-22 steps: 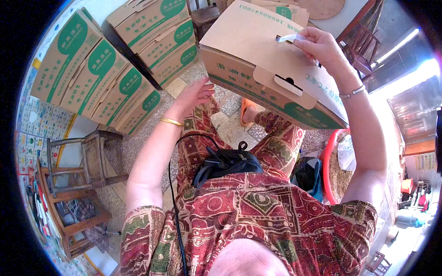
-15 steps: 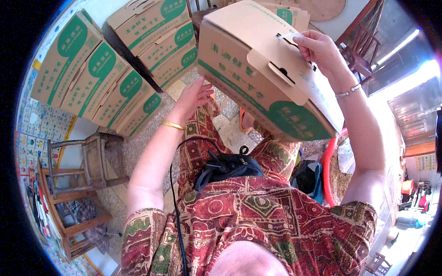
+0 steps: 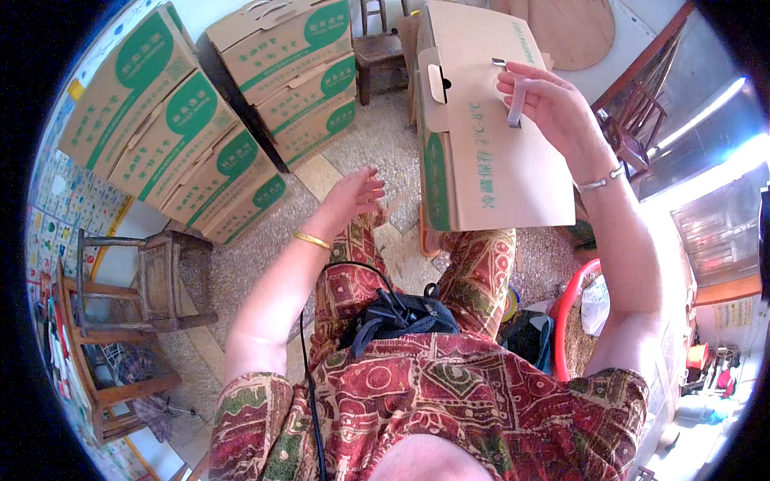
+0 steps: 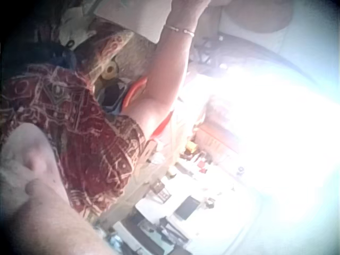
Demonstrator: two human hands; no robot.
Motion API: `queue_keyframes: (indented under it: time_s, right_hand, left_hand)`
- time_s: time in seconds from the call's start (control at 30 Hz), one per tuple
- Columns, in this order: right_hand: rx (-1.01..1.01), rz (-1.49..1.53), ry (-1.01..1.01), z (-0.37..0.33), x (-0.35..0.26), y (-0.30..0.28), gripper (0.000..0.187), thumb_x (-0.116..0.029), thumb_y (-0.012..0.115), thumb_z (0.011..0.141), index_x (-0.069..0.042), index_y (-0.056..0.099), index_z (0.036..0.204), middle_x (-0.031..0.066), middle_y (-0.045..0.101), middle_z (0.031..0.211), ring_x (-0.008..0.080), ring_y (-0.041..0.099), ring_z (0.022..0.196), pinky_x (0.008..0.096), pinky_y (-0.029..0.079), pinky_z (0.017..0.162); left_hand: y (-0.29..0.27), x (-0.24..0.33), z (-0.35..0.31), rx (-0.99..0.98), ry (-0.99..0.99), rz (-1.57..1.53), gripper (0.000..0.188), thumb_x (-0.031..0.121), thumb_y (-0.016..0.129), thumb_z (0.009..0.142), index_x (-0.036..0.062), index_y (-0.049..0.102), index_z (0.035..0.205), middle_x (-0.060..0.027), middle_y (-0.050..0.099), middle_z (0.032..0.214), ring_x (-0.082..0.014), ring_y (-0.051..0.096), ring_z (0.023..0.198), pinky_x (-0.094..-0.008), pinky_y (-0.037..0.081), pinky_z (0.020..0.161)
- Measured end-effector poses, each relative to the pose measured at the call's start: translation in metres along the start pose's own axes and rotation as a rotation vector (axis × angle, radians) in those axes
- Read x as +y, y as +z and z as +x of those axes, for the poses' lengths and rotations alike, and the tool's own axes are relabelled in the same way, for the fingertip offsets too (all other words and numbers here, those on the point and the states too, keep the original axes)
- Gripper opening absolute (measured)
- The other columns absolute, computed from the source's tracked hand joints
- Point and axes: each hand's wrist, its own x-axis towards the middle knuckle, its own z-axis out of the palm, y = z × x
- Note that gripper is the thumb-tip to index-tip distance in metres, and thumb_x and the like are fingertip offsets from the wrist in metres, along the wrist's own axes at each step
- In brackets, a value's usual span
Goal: The person assembles flat-packed cardboard boxes by folding the sides and interlocking the tabs. They handle the boxes one at a time, stacking the finished units, and briefly move a wooden stool to clear the workspace.
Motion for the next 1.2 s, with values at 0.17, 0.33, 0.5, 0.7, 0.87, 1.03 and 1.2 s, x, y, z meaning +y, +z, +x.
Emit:
queue_keyframes:
  time_s: [0.17, 0.33, 0.5, 0.7, 0.87, 1.03, 1.2]
  right_hand:
    - [-0.036, -0.173, 0.019, 0.004, -0.01, 0.008, 0.045, -0.012, 0.056, 0.09, 0.007, 0.05, 0.129, 0.0178, 0.06, 0.121, 0.0209, 0.057, 0.109, 0.0324, 0.046, 0.094]
    - [-0.025, -0.211, 0.022, 0.008, -0.02, 0.004, 0.045, -0.017, 0.056, 0.091, 0.006, 0.05, 0.13, 0.0169, 0.059, 0.121, 0.0184, 0.056, 0.104, 0.0305, 0.045, 0.09]
    - [0.095, -0.155, 0.153, 0.027, -0.023, -0.009, 0.049, -0.016, 0.059, 0.089, 0.006, 0.047, 0.131, 0.0098, 0.06, 0.103, 0.0163, 0.057, 0.096, 0.0283, 0.046, 0.084]
    - [0.079, -0.416, 0.258, 0.049, -0.029, -0.017, 0.058, -0.017, 0.066, 0.085, 0.006, 0.044, 0.133, 0.0057, 0.058, 0.094, 0.0134, 0.057, 0.085, 0.0266, 0.048, 0.075]
    - [-0.01, -1.106, 0.209, 0.078, -0.064, -0.008, 0.046, -0.008, 0.066, 0.081, 0.005, 0.055, 0.123, -0.0002, 0.059, 0.081, 0.0069, 0.053, 0.07, 0.0221, 0.046, 0.065]
    - [-0.03, -1.807, -0.165, 0.112, -0.1, 0.0, 0.026, -0.011, 0.057, 0.078, -0.001, 0.068, 0.099, 0.0196, 0.066, 0.081, 0.0313, 0.066, 0.077, 0.0398, 0.051, 0.073]
    - [0.1, -2.274, -0.311, 0.166, -0.161, -0.019, 0.021, -0.007, 0.047, 0.087, -0.002, 0.062, 0.1, 0.0256, 0.064, 0.087, 0.0397, 0.065, 0.085, 0.0463, 0.051, 0.078]
  left_hand:
    - [0.002, 0.003, 0.004, -0.006, -0.035, 0.031, 0.054, 0.045, 0.043, 0.099, 0.0053, 0.047, 0.135, -0.0114, 0.06, 0.125, -0.0227, 0.057, 0.111, -0.0348, 0.046, 0.091]
    - [0.005, 0.014, 0.007, -0.036, 0.021, 0.085, 0.055, 0.046, 0.042, 0.098, 0.0049, 0.049, 0.133, -0.0113, 0.061, 0.124, -0.0224, 0.059, 0.111, -0.0345, 0.047, 0.09]
    - [0.02, 0.014, 0.027, -0.051, -0.04, 0.021, 0.057, 0.048, 0.043, 0.098, 0.0028, 0.049, 0.132, -0.0118, 0.062, 0.121, -0.0215, 0.059, 0.11, -0.0359, 0.047, 0.09]
    - [0.021, -0.027, 0.06, -0.083, -0.056, -0.094, 0.053, 0.047, 0.046, 0.097, 0.0049, 0.052, 0.127, -0.0093, 0.065, 0.115, -0.0199, 0.06, 0.107, -0.035, 0.048, 0.088]
    - [0.013, -0.059, 0.088, 0.117, -0.121, -0.15, 0.035, 0.037, 0.05, 0.095, 0.0092, 0.06, 0.113, -0.0047, 0.068, 0.097, -0.015, 0.063, 0.086, -0.0318, 0.049, 0.071]
    - [0.024, -0.054, 0.095, 0.03, -0.078, -0.125, 0.032, 0.035, 0.053, 0.095, 0.01, 0.06, 0.114, -0.0043, 0.068, 0.102, -0.0134, 0.062, 0.087, -0.0298, 0.05, 0.076]
    - [0.013, -0.03, 0.081, 0.016, 0.001, -0.118, 0.032, 0.037, 0.054, 0.095, 0.0094, 0.061, 0.109, -0.0021, 0.066, 0.097, -0.0103, 0.06, 0.082, -0.0266, 0.049, 0.072]
